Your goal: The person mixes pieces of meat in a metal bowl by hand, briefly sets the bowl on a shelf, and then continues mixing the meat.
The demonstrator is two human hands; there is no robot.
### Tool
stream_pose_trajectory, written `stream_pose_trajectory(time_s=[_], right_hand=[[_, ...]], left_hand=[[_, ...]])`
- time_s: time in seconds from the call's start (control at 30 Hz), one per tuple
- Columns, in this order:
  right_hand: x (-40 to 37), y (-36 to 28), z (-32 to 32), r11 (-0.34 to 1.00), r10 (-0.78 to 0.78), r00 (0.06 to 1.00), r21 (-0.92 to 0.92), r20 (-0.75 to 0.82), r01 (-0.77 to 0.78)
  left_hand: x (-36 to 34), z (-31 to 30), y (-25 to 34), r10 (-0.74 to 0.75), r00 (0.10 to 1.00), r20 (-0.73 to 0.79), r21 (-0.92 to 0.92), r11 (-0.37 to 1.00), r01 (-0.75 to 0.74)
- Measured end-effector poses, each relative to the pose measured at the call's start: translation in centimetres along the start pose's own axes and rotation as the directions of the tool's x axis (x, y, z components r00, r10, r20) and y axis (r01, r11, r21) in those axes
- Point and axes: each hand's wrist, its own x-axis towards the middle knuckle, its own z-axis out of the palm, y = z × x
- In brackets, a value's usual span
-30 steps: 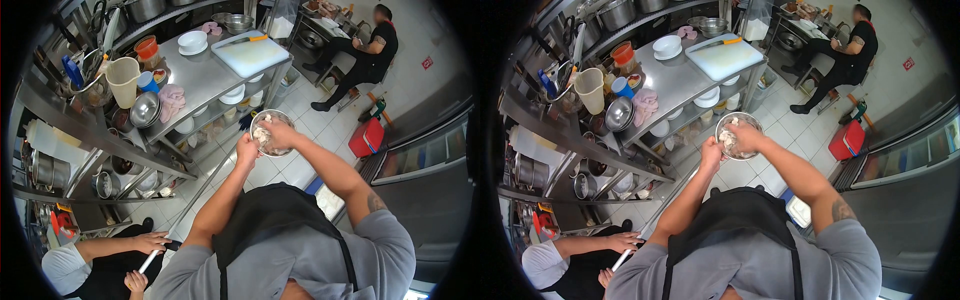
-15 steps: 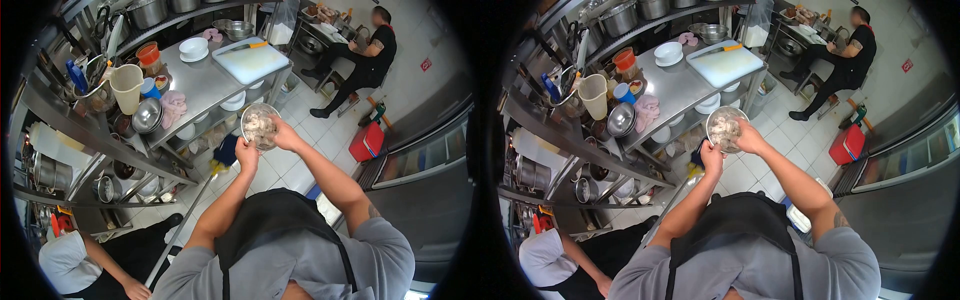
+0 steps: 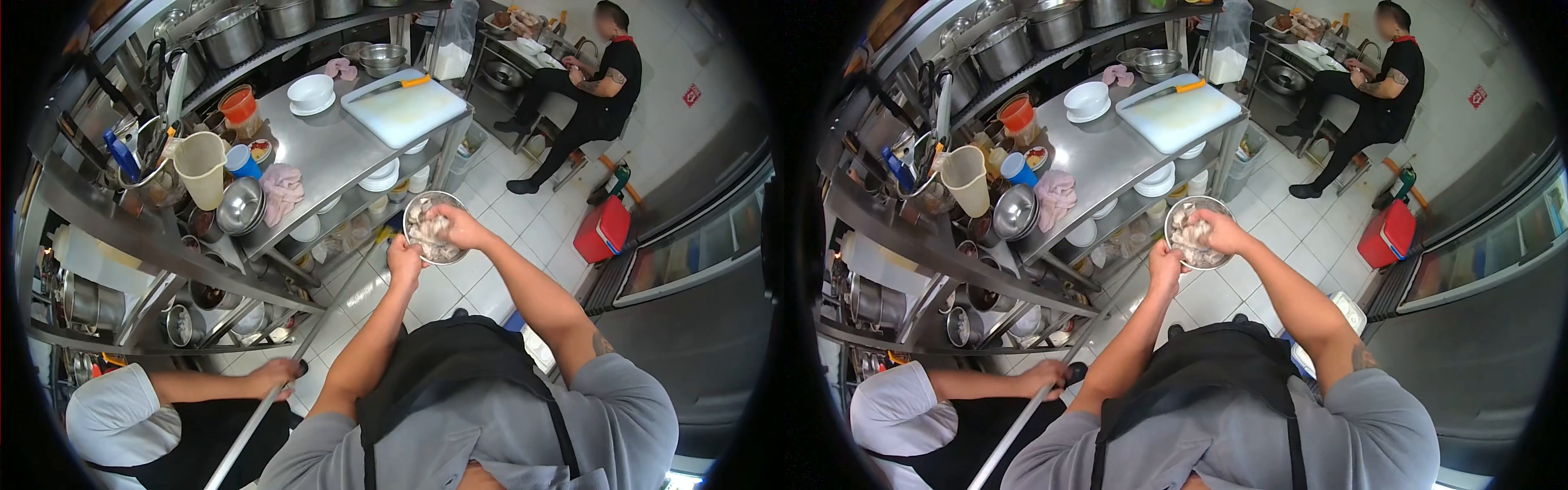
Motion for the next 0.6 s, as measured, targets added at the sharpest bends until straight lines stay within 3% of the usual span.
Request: stream_pose_trajectory(time_s=[0.07, 0.2, 0.23, 0.33, 0.37, 0.47, 0.5, 0.6], right_hand=[[-1.6, -2.2, -1.5, 0.969, -0.068, 0.991, -0.228, 0.117, 0.093], [-1.6, -4.1, -1.5, 0.858, 0.088, 0.993, -0.513, 0.078, -0.036], [-1.5, -3.9, -1.5, 0.843, 0.098, 0.995, -0.532, 0.009, -0.078], [0.0, -2.8, -3.2, 0.782, 0.217, 0.976, -0.598, -0.004, -0.177], [0.5, -1.9, -4.0, 0.757, 0.163, 0.986, -0.637, -0.031, -0.145], [1.6, 1.8, -7.1, 0.782, 0.113, 0.994, -0.616, -0.016, -0.099], [2.2, 2.9, -8.8, 0.853, 0.097, 0.987, -0.521, 0.131, -0.014], [1.2, 5.5, -10.3, 0.927, -0.176, 0.96, -0.291, 0.218, 0.236]], left_hand=[[0.0, -0.2, 0.1, -0.007, 0.999, 0.049, -0.028, 1.0, 0.008], [0.7, 1.6, -0.5, 0.007, 0.995, 0.098, -0.004, 1.0, -0.007], [0.6, 2.2, -0.4, 0.013, 0.995, 0.098, 0.001, 1.0, -0.013], [0.6, 4.0, -0.2, 0.017, 0.993, 0.115, 0.007, 1.0, -0.017], [1.1, 4.4, -0.7, 0.024, 0.994, 0.11, 0.015, 1.0, -0.025], [3.3, 6.0, -2.7, 0.003, 0.997, 0.072, 0.029, 1.0, -0.005], [4.1, 6.7, -2.6, -0.019, 0.999, 0.041, 0.017, 1.0, 0.019], [5.6, 8.5, -2.3, -0.065, 0.998, 0.005, -0.036, 0.997, 0.065]])
